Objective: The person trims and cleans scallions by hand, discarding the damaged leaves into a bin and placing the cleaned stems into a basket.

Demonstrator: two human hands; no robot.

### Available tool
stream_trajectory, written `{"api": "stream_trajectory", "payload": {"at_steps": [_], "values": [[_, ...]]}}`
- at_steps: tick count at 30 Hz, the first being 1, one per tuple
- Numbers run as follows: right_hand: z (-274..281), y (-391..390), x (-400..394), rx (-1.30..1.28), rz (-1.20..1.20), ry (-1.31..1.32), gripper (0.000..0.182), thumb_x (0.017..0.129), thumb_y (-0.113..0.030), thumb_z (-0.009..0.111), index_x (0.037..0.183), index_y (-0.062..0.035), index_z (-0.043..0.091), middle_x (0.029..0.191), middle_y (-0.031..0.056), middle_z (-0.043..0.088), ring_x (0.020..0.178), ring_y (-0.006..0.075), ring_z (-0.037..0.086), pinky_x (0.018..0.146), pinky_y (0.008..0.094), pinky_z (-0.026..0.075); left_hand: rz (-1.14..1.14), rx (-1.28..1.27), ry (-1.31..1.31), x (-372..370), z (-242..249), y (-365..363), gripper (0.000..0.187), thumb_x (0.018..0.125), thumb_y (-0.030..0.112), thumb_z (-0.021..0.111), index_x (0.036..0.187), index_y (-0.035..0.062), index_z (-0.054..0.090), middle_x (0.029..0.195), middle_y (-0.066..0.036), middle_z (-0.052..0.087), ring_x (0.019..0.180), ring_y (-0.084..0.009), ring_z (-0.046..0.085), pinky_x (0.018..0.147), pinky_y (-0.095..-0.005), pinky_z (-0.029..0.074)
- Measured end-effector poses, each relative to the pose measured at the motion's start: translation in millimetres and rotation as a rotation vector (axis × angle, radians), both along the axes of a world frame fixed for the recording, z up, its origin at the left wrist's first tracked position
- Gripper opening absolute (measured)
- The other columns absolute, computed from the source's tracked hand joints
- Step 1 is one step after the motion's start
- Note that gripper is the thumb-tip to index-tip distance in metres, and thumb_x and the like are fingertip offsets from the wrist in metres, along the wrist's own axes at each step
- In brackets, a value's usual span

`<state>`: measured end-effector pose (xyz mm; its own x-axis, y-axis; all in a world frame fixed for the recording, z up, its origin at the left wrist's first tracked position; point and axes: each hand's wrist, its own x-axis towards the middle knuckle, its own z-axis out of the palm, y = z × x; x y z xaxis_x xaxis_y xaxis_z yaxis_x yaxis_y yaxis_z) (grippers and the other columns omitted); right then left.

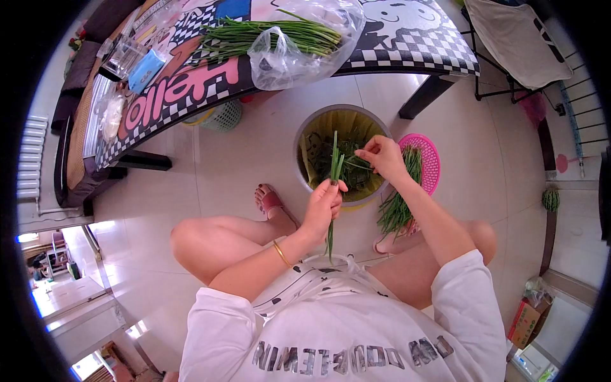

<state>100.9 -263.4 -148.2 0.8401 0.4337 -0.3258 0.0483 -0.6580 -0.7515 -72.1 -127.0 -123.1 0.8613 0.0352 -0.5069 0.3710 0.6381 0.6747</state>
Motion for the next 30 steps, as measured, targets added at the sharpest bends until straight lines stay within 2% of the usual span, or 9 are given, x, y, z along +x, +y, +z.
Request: {"api": "stream_trajectory", "payload": {"at_steps": [3,9,10,14,20,23,26,29,30], "values": [[-6,3,1,0.003,0.046,-0.043,0.015,0.088,-0.015,0.067,0.096,-0.0017,0.067,0.074,0.0043,0.069,0.065,0.0134,0.065,0.052,0.0301,0.05,0.002,0.001,-0.011,0,2,1,0.023,0.103,0.031,0.043,0.097,0.0108,0.052,0.063,0.01,0.028,0.051,-0.0014,0.023,0.047,-0.0191,0.018],[20,15,-17,0.477,-0.049,0.618,0.024,0.096,-0.018,0.055,0.111,-0.0017,0.064,0.095,0.0094,0.069,0.083,0.0128,0.065,0.067,0.0253,0.051,-0.024,0.018,-0.019,-1,-4,-3,0.023,0.102,0.031,0.043,0.097,0.0105,0.053,0.063,0.01,0.029,0.051,-0.0014,0.022,0.047,-0.0194,0.018],[27,15,-17,0.49,-0.054,0.709,0.029,0.099,-0.022,0.049,0.116,-0.0015,0.062,0.104,0.0113,0.068,0.096,0.0153,0.064,0.081,0.0282,0.051,-0.027,0.032,-0.01,-1,-8,-5,0.023,0.102,0.031,0.044,0.097,0.0104,0.053,0.063,0.01,0.029,0.052,-0.0015,0.022,0.047,-0.0194,0.018],[32,20,-17,0.655,-0.112,0.795,0.028,0.1,-0.024,0.048,0.116,-0.0041,0.06,0.107,0.0108,0.068,0.095,0.0181,0.065,0.084,0.03,0.049,-0.04,0.061,0.0,1,-6,-10,0.024,0.102,0.031,0.045,0.097,0.0098,0.054,0.063,0.01,0.029,0.052,-0.0017,0.023,0.047,-0.0197,0.019],[32,20,-14,0.824,-0.295,0.83,0.016,0.098,-0.019,0.054,0.101,-0.0039,0.058,0.088,0.0051,0.064,0.093,0.0181,0.065,0.083,0.0305,0.051,-0.1,0.076,0.025,-6,-19,-23,0.023,0.101,0.03,0.045,0.097,0.0098,0.054,0.063,0.009,0.029,0.052,-0.0016,0.024,0.047,-0.0196,0.019],[39,23,-14,0.877,-0.371,0.893,0.014,0.098,-0.018,0.053,0.098,-0.0045,0.057,0.076,-0.0002,0.055,0.076,0.0131,0.06,0.073,0.0296,0.05,-0.12,0.079,0.026,-11,-24,-27,0.022,0.102,0.029,0.045,0.096,0.0098,0.054,0.064,0.009,0.029,0.053,-0.0015,0.025,0.047,-0.0195,0.019],[17,16,-9,0.963,-0.201,0.933,0.013,0.098,-0.018,0.053,0.097,-0.0055,0.058,0.07,-0.0039,0.045,0.061,0.0086,0.046,0.061,0.0268,0.044,-0.122,0.124,0.06,-9,-20,-29,0.022,0.102,0.028,0.044,0.096,0.0099,0.054,0.064,0.01,0.029,0.053,-0.0015,0.024,0.047,-0.0196,0.019],[19,18,-9,0.861,-0.254,0.85,0.013,0.099,-0.018,0.053,0.098,-0.0055,0.058,0.066,-0.0058,0.034,0.056,0.0071,0.031,0.055,0.0249,0.036,-0.132,0.083,0.072,-8,-12,-27,0.022,0.102,0.029,0.044,0.095,0.0103,0.054,0.064,0.01,0.029,0.053,-0.0014,0.024,0.047,-0.0197,0.018],[23,18,-7,0.802,-0.236,0.815,0.014,0.099,-0.018,0.053,0.099,-0.0049,0.058,0.067,-0.0049,0.039,0.057,0.0072,0.036,0.056,0.0253,0.039,-0.126,0.075,0.073,-7,-10,-26,0.022,0.102,0.029,0.044,0.095,0.0104,0.054,0.063,0.01,0.028,0.053,-0.0014,0.024,0.047,-0.0198,0.019]]}}
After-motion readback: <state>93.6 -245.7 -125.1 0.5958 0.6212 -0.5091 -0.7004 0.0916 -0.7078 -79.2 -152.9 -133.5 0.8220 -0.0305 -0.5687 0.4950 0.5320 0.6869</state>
